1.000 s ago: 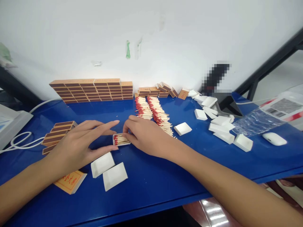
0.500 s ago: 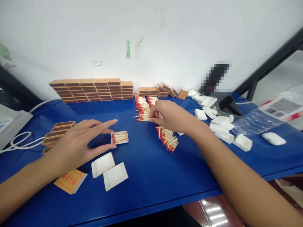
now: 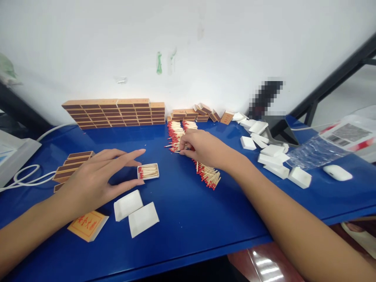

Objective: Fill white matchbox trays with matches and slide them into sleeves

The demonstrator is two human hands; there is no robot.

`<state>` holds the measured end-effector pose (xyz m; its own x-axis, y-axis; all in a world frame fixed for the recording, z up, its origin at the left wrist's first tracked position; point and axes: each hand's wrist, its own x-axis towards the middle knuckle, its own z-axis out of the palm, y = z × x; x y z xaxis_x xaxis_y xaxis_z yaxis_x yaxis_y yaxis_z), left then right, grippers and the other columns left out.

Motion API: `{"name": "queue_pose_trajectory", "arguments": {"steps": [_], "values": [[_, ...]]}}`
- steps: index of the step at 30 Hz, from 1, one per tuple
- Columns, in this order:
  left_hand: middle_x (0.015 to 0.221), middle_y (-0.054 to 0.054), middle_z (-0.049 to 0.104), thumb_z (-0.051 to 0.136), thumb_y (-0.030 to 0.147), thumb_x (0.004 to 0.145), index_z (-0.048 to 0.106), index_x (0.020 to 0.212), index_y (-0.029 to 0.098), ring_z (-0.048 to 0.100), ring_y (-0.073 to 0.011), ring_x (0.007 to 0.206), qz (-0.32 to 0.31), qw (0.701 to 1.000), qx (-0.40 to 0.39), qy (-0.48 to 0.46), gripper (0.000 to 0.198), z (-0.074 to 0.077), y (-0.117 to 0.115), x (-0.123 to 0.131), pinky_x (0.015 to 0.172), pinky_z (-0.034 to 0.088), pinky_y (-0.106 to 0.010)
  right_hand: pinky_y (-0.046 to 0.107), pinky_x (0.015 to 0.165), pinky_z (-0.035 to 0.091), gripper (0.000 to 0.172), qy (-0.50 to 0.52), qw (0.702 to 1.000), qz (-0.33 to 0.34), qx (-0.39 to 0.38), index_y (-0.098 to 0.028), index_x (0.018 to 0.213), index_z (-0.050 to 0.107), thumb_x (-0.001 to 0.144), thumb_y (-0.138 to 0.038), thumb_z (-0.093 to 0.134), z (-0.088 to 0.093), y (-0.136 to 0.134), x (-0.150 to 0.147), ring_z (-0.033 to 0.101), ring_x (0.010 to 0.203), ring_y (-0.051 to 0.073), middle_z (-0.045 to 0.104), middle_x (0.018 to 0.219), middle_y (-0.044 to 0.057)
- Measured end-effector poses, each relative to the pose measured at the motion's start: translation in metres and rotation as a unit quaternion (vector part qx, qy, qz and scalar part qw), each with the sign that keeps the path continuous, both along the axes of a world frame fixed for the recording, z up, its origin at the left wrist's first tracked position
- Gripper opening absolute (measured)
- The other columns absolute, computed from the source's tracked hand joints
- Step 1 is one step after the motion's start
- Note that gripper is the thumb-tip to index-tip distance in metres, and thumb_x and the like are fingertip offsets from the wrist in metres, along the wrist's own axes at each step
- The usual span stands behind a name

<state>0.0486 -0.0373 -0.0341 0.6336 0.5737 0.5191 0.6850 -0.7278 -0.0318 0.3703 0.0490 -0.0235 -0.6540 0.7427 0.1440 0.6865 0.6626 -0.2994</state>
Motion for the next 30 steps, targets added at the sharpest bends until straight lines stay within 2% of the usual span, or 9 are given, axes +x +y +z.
{"name": "queue_pose_trajectory", "arguments": {"steps": [8, 13, 21, 30], "values": [[0.108, -0.01, 0.073, 0.069, 0.046, 0.1, 0.055, 0.15, 0.017, 0.071, -0.0261, 0.101, 0.007, 1.0, -0.007, 0.0, 0.059, -0.001, 0.0, -0.001, 0.091, 0.058, -0.039, 0.031, 0.069, 0.043, 0.009, -0.01, 1.0, -0.02, 0.0, -0.017, 0.092, 0.071, 0.097, -0.019, 0.064, 0.002, -0.007, -0.01, 0.061, 0.079, 0.018, 0.071, 0.095, 0.008], [0.106, -0.009, 0.074, 0.069, 0.046, 0.1, 0.053, 0.152, 0.017, 0.071, -0.026, 0.101, -0.001, 1.0, -0.006, 0.0, 0.061, -0.002, 0.0, 0.0, 0.092, 0.058, -0.04, 0.032, 0.072, 0.045, 0.007, -0.001, 1.0, -0.004, 0.011, -0.018, 0.095, 0.07, 0.098, -0.021, 0.064, 0.002, -0.006, -0.007, 0.062, 0.084, 0.02, 0.071, 0.097, 0.008], [0.11, -0.011, 0.074, 0.066, 0.051, 0.102, 0.053, 0.152, 0.019, 0.071, -0.0276, 0.103, 0.004, 1.0, -0.012, 0.0, 0.061, -0.002, 0.0, -0.002, 0.091, 0.059, -0.041, 0.031, 0.072, 0.046, 0.013, -0.019, 0.999, -0.028, -0.019, -0.019, 0.095, 0.072, 0.1, -0.024, 0.062, 0.006, -0.008, -0.009, 0.064, 0.085, 0.02, 0.072, 0.1, 0.01], [0.109, -0.01, 0.074, 0.07, 0.047, 0.1, 0.053, 0.151, 0.018, 0.071, -0.0267, 0.102, -0.001, 1.0, 0.001, 0.001, 0.061, -0.001, 0.0, 0.0, 0.091, 0.059, -0.041, 0.032, 0.072, 0.043, 0.01, 0.003, 1.0, -0.009, -0.011, -0.019, 0.093, 0.069, 0.099, -0.022, 0.061, 0.007, -0.011, -0.01, 0.061, 0.082, 0.02, 0.069, 0.095, 0.008]]}}
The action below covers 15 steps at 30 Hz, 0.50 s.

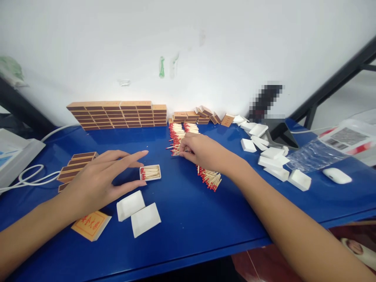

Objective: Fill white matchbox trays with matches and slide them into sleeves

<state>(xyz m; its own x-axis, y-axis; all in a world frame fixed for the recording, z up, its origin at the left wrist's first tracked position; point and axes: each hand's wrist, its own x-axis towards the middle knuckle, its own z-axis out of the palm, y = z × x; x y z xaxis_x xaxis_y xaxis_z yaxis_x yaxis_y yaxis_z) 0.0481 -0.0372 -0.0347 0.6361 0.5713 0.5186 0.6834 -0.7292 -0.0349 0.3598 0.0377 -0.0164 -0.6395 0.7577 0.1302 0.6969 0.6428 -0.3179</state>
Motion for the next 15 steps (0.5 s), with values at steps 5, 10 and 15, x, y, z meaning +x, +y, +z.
{"name": "queue_pose_trajectory", "arguments": {"steps": [5, 10, 15], "values": [[0.107, -0.01, 0.075, 0.07, 0.047, 0.099, 0.054, 0.15, 0.016, 0.071, -0.0273, 0.101, 0.001, 1.0, -0.007, -0.001, 0.062, -0.001, 0.001, 0.0, 0.089, 0.06, -0.042, 0.033, 0.073, 0.043, 0.014, 0.006, 1.0, 0.016, -0.013, -0.019, 0.092, 0.066, 0.102, -0.023, 0.057, 0.004, -0.008, -0.007, 0.059, 0.083, 0.02, 0.069, 0.094, 0.008], [0.105, -0.009, 0.076, 0.07, 0.045, 0.1, 0.053, 0.151, 0.016, 0.071, -0.0273, 0.1, -0.008, 1.0, -0.004, -0.002, 0.061, -0.001, 0.0, 0.002, 0.09, 0.06, -0.043, 0.034, 0.076, 0.045, 0.013, -0.005, 1.0, 0.018, -0.013, -0.019, 0.094, 0.065, 0.102, -0.025, 0.057, 0.003, -0.014, -0.014, 0.061, 0.087, 0.021, 0.069, 0.1, 0.01], [0.106, -0.01, 0.076, 0.069, 0.047, 0.101, 0.052, 0.152, 0.017, 0.071, -0.0278, 0.101, -0.002, 1.0, -0.014, -0.002, 0.062, 0.0, 0.0, 0.002, 0.09, 0.06, -0.044, 0.035, 0.075, 0.045, 0.012, -0.029, 0.999, 0.01, -0.024, -0.019, 0.096, 0.066, 0.101, -0.027, 0.059, 0.003, -0.012, -0.012, 0.062, 0.088, 0.022, 0.07, 0.1, 0.01]]}}
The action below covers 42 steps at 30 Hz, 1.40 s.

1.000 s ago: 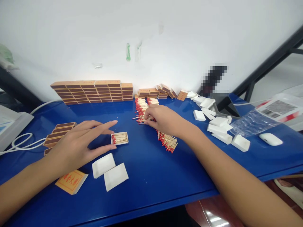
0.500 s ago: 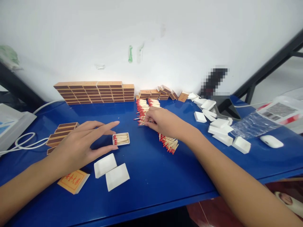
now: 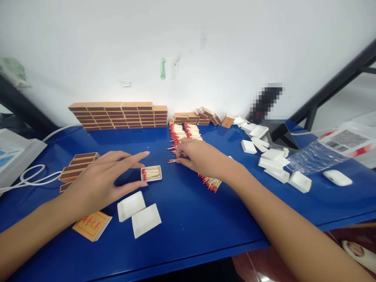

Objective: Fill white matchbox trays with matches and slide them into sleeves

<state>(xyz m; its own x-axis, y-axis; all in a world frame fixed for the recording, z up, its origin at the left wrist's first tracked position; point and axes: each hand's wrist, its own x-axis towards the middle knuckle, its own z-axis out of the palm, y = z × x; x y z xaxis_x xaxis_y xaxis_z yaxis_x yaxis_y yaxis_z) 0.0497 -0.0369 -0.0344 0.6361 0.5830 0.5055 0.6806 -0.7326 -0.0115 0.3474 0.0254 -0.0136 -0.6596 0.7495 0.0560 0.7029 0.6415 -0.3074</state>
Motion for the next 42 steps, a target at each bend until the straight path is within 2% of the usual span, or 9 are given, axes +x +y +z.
{"name": "queue_pose_trajectory", "arguments": {"steps": [4, 11, 17, 20, 29, 34, 42], "values": [[0.107, -0.01, 0.077, 0.065, 0.05, 0.102, 0.051, 0.154, 0.019, 0.072, -0.0281, 0.102, 0.004, 1.0, -0.004, 0.004, 0.062, 0.0, 0.0, -0.002, 0.089, 0.06, -0.044, 0.033, 0.071, 0.043, 0.01, -0.013, 1.0, -0.017, 0.0, -0.02, 0.092, 0.065, 0.099, -0.024, 0.059, 0.001, 0.002, 0.005, 0.06, 0.082, 0.021, 0.069, 0.093, 0.008], [0.107, -0.01, 0.077, 0.068, 0.048, 0.101, 0.052, 0.153, 0.017, 0.072, -0.0287, 0.103, 0.001, 1.0, -0.001, 0.0, 0.063, -0.001, -0.001, -0.002, 0.09, 0.06, -0.044, 0.033, 0.073, 0.043, 0.014, -0.016, 1.0, -0.014, -0.011, -0.02, 0.092, 0.067, 0.101, -0.024, 0.057, 0.005, 0.0, 0.006, 0.062, 0.085, 0.021, 0.071, 0.097, 0.009], [0.107, -0.01, 0.077, 0.067, 0.049, 0.101, 0.051, 0.154, 0.018, 0.072, -0.0284, 0.103, 0.0, 1.0, -0.001, -0.001, 0.063, -0.001, 0.0, -0.003, 0.089, 0.06, -0.043, 0.032, 0.065, 0.04, 0.014, -0.033, 0.999, -0.02, -0.028, -0.021, 0.089, 0.067, 0.1, -0.027, 0.06, 0.0, 0.002, 0.013, 0.059, 0.075, 0.018, 0.07, 0.087, 0.005], [0.108, -0.011, 0.076, 0.067, 0.049, 0.102, 0.051, 0.154, 0.019, 0.071, -0.0282, 0.103, -0.001, 1.0, -0.002, 0.001, 0.062, -0.001, -0.001, -0.002, 0.09, 0.06, -0.044, 0.032, 0.066, 0.041, 0.014, -0.028, 0.999, -0.017, -0.027, -0.021, 0.09, 0.068, 0.1, -0.026, 0.059, -0.001, 0.002, 0.016, 0.06, 0.075, 0.018, 0.07, 0.089, 0.006], [0.109, -0.011, 0.076, 0.067, 0.049, 0.102, 0.052, 0.153, 0.019, 0.071, -0.0286, 0.104, 0.003, 1.0, -0.002, 0.002, 0.062, -0.001, 0.0, -0.002, 0.091, 0.06, -0.044, 0.033, 0.069, 0.042, 0.015, -0.019, 1.0, -0.018, -0.013, -0.02, 0.092, 0.066, 0.102, -0.027, 0.057, 0.003, -0.008, -0.003, 0.06, 0.08, 0.02, 0.071, 0.097, 0.008], [0.108, -0.011, 0.076, 0.067, 0.049, 0.101, 0.052, 0.153, 0.018, 0.071, -0.0285, 0.103, 0.001, 1.0, -0.004, 0.001, 0.063, -0.001, 0.0, -0.002, 0.091, 0.059, -0.044, 0.033, 0.071, 0.043, 0.009, -0.024, 0.999, -0.023, -0.009, -0.02, 0.098, 0.066, 0.101, -0.027, 0.061, 0.001, -0.008, -0.004, 0.062, 0.084, 0.021, 0.071, 0.099, 0.008], [0.11, -0.011, 0.076, 0.068, 0.048, 0.101, 0.052, 0.154, 0.019, 0.072, -0.0285, 0.104, 0.003, 1.0, -0.01, -0.003, 0.062, -0.001, 0.001, -0.002, 0.09, 0.06, -0.043, 0.033, 0.069, 0.042, 0.013, -0.025, 0.999, -0.015, -0.015, -0.02, 0.093, 0.065, 0.102, -0.022, 0.057, 0.004, -0.009, -0.006, 0.061, 0.081, 0.02, 0.071, 0.099, 0.008]]}}
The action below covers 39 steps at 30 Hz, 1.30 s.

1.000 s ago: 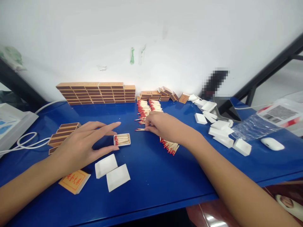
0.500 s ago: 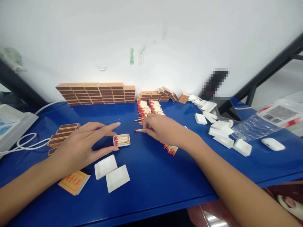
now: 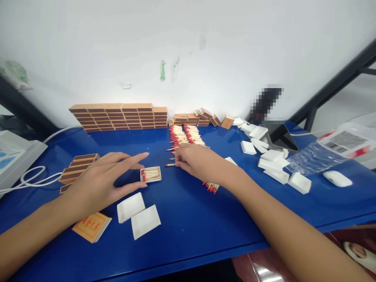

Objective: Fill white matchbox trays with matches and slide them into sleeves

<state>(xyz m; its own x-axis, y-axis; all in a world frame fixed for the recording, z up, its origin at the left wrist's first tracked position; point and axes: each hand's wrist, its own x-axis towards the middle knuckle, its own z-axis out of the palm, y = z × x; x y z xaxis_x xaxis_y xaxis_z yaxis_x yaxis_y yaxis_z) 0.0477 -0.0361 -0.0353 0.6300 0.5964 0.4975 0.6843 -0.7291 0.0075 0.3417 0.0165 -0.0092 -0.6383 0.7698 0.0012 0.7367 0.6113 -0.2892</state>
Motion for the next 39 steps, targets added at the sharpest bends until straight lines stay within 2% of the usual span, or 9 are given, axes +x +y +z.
{"name": "queue_pose_trajectory", "arguments": {"steps": [6, 11, 16, 20, 26, 32, 36, 39], "values": [[0.107, -0.01, 0.076, 0.069, 0.047, 0.1, 0.051, 0.154, 0.018, 0.071, -0.0278, 0.102, -0.003, 1.0, 0.004, -0.001, 0.064, -0.001, -0.001, 0.003, 0.09, 0.06, -0.044, 0.032, 0.07, 0.042, 0.013, 0.074, 0.996, 0.023, 0.036, -0.021, 0.097, 0.066, 0.105, -0.028, 0.059, 0.001, -0.017, -0.019, 0.061, 0.08, 0.019, 0.069, 0.097, 0.006], [0.11, -0.01, 0.075, 0.07, 0.048, 0.099, 0.052, 0.153, 0.017, 0.071, -0.0277, 0.104, -0.005, 1.0, 0.003, 0.001, 0.064, 0.001, -0.003, 0.006, 0.092, 0.06, -0.044, 0.031, 0.071, 0.042, 0.011, 0.068, 0.996, 0.037, 0.033, -0.019, 0.1, 0.067, 0.105, -0.026, 0.06, -0.004, -0.03, -0.037, 0.063, 0.084, 0.018, 0.069, 0.105, 0.007], [0.11, -0.01, 0.075, 0.069, 0.049, 0.1, 0.051, 0.153, 0.02, 0.071, -0.0273, 0.104, 0.002, 1.0, -0.007, 0.004, 0.063, 0.0, -0.002, 0.003, 0.092, 0.059, -0.043, 0.032, 0.075, 0.044, 0.011, 0.093, 0.993, 0.001, 0.073, -0.021, 0.101, 0.069, 0.104, -0.025, 0.059, -0.001, -0.011, -0.013, 0.065, 0.087, 0.02, 0.071, 0.099, 0.006], [0.109, -0.009, 0.075, 0.07, 0.047, 0.1, 0.052, 0.152, 0.019, 0.071, -0.0265, 0.102, -0.002, 1.0, 0.005, 0.002, 0.062, -0.001, -0.002, 0.0, 0.091, 0.059, -0.042, 0.033, 0.075, 0.044, 0.007, 0.046, 0.996, -0.009, 0.071, -0.019, 0.1, 0.07, 0.1, -0.022, 0.064, -0.003, 0.009, 0.009, 0.064, 0.089, 0.022, 0.071, 0.102, 0.009], [0.106, -0.008, 0.075, 0.068, 0.049, 0.1, 0.053, 0.152, 0.018, 0.071, -0.0266, 0.102, -0.006, 1.0, 0.009, 0.001, 0.062, -0.001, -0.001, 0.0, 0.091, 0.06, -0.042, 0.031, 0.07, 0.04, 0.013, 0.001, 1.0, -0.012, 0.013, -0.019, 0.092, 0.067, 0.101, -0.02, 0.057, -0.005, 0.012, 0.01, 0.059, 0.08, 0.02, 0.07, 0.09, 0.006], [0.109, -0.01, 0.074, 0.069, 0.05, 0.1, 0.053, 0.151, 0.018, 0.071, -0.0271, 0.102, 0.0, 1.0, 0.007, 0.004, 0.063, -0.001, 0.0, -0.001, 0.091, 0.06, -0.043, 0.032, 0.067, 0.037, 0.011, -0.044, 0.998, -0.035, 0.033, -0.02, 0.087, 0.064, 0.096, -0.019, 0.058, -0.003, 0.018, 0.025, 0.056, 0.074, 0.019, 0.068, 0.085, 0.005], [0.107, -0.009, 0.074, 0.069, 0.049, 0.1, 0.053, 0.152, 0.019, 0.071, -0.0265, 0.101, 0.001, 1.0, 0.009, 0.002, 0.062, -0.001, 0.0, -0.001, 0.09, 0.06, -0.042, 0.033, 0.068, 0.038, 0.006, -0.053, 0.996, -0.041, 0.057, -0.02, 0.093, 0.066, 0.096, -0.023, 0.061, -0.004, 0.022, 0.028, 0.058, 0.077, 0.02, 0.069, 0.09, 0.007], [0.109, -0.01, 0.074, 0.068, 0.05, 0.101, 0.053, 0.152, 0.019, 0.071, -0.0265, 0.101, 0.003, 1.0, 0.007, 0.002, 0.062, -0.001, 0.0, -0.001, 0.09, 0.06, -0.042, 0.032, 0.066, 0.037, 0.008, -0.058, 0.996, -0.053, 0.036, -0.02, 0.091, 0.067, 0.096, -0.02, 0.061, -0.005, 0.021, 0.025, 0.058, 0.075, 0.019, 0.07, 0.089, 0.007]]}}
